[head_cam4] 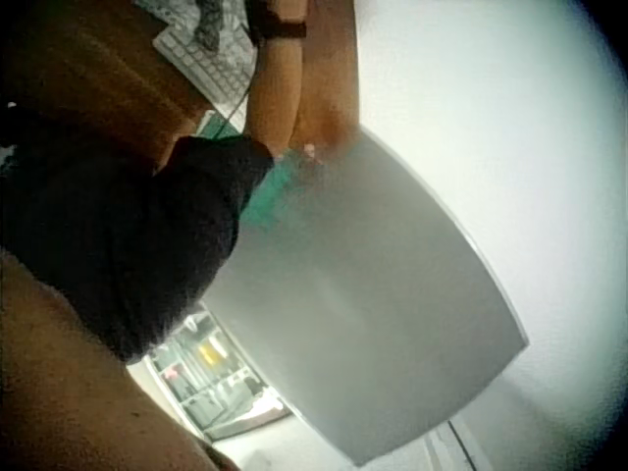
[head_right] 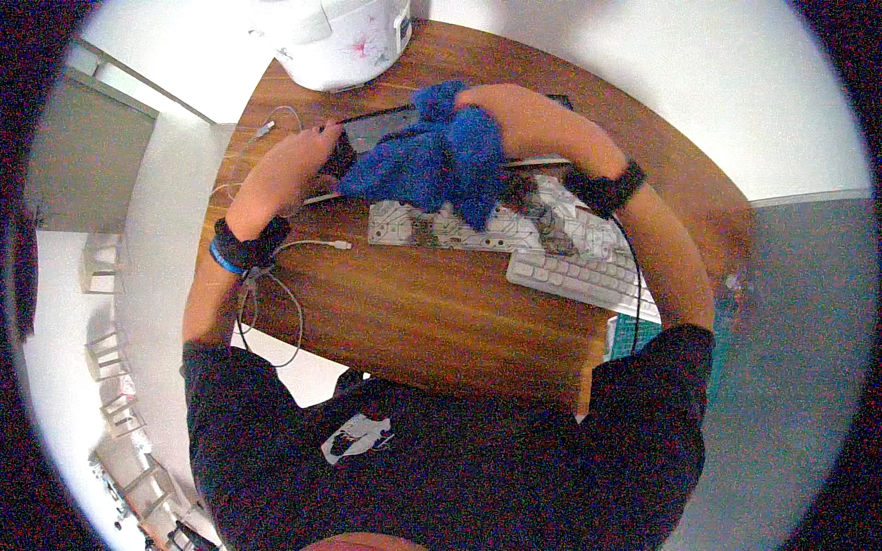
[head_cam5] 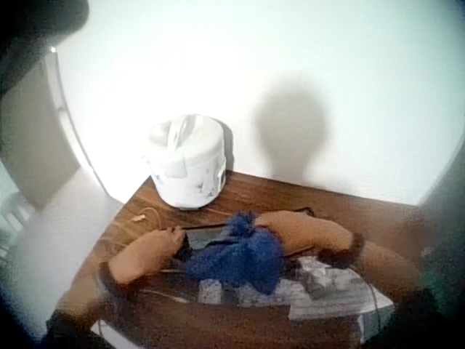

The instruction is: The person places white keycaps onto a white keyboard base one by one. After all keycaps are installed, the person wipes the keyboard's internal frame with a blue cloth, then reattaches the frame to the keyboard base and presses the keys to test them.

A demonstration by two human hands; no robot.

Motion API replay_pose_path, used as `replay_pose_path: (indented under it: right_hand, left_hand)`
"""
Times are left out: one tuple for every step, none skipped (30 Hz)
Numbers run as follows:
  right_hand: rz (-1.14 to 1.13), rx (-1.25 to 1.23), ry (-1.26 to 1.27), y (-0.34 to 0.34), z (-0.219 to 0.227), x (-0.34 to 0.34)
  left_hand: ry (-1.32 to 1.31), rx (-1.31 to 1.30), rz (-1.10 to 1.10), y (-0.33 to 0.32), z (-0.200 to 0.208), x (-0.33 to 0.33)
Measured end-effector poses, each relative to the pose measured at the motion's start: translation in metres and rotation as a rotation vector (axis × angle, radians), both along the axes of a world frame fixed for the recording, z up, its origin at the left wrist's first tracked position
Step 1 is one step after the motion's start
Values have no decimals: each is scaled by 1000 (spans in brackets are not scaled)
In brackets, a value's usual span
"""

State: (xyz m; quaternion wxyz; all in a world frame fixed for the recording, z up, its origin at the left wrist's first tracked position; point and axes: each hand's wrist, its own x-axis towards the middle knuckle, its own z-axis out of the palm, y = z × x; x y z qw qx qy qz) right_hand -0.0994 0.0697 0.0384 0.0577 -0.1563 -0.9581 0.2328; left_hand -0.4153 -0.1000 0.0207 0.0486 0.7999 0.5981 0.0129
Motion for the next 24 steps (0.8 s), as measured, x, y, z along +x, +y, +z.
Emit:
replay_pose_path:
  right_hand:
    - [-95, -8, -59, 6, 4, 25]
    - [-145, -15, -71, 12, 7, 53]
    - [-191, -22, -81, 16, 11, 74]
    - [-216, -33, -84, 9, 23, 84]
    - [-233, -45, -85, -2, 42, 90]
    - [-273, 1, -107, 1, 45, 101]
    - [-309, 44, -130, 4, 48, 112]
    - [-345, 143, -176, 22, 33, 124]
    - [-326, 184, -130, 26, 27, 119]
    - [-316, 227, -87, 22, 30, 107]
    - [-264, 220, 35, 14, 32, 89]
    - [-195, 209, 130, 6, 28, 63]
    - [-118, 198, 223, -1, 25, 35]
    - [-28, 188, 282, 1, 16, 8]
    - [54, 216, 339, -4, 8, -20]
    - [136, 159, 449, -24, 11, -48]
    - [179, 131, 442, -30, -1, -71]
    - [209, 9, 316, -37, -9, -88]
    - [201, 107, 291, -44, -19, -96]
    - [171, 117, 215, -42, -22, -95]
    - [152, 120, 127, -45, -17, -94]
    - [141, 95, 115, -40, -15, -88]
    - [130, 70, 104, -31, -15, -76]
    - [119, 46, 81, -21, -14, -61]
  left_hand:
    - [-9, 2, -15, -1, 3, 3]
    - [-7, 14, -11, -2, 2, 5]
    - [-1, 24, -3, -4, 2, 6]
    - [9, 34, 5, -5, 1, 6]
    - [5, 36, -2, -8, 0, 4]
    - [0, 42, -31, -4, 0, 4]
    - [0, 46, -58, -2, 1, 3]
    - [10, 44, -61, 0, 0, 4]
    - [32, 34, -51, -1, 2, 4]
    - [55, 24, -51, -1, 3, 4]
    - [39, 14, -31, -1, 3, 5]
    - [30, 3, -17, 1, 5, 6]
    - [26, -9, 1, 0, 7, 6]
    - [29, 11, -2, 0, 9, 8]
    - [32, 33, -7, -1, 11, 9]
    - [39, 53, 3, -4, 11, 7]
    - [41, 63, -12, -3, 1, 0]
    - [46, 71, -20, -3, -17, -15]
    - [38, 84, -33, 0, -14, -14]
    - [91, 73, -22, -1, -10, -7]
    - [100, 111, -42, -2, -10, -7]
    - [111, 149, -64, -3, -12, -9]
    - [122, 187, -85, -3, -12, -9]
    - [60, 165, -69, -2, -10, -5]
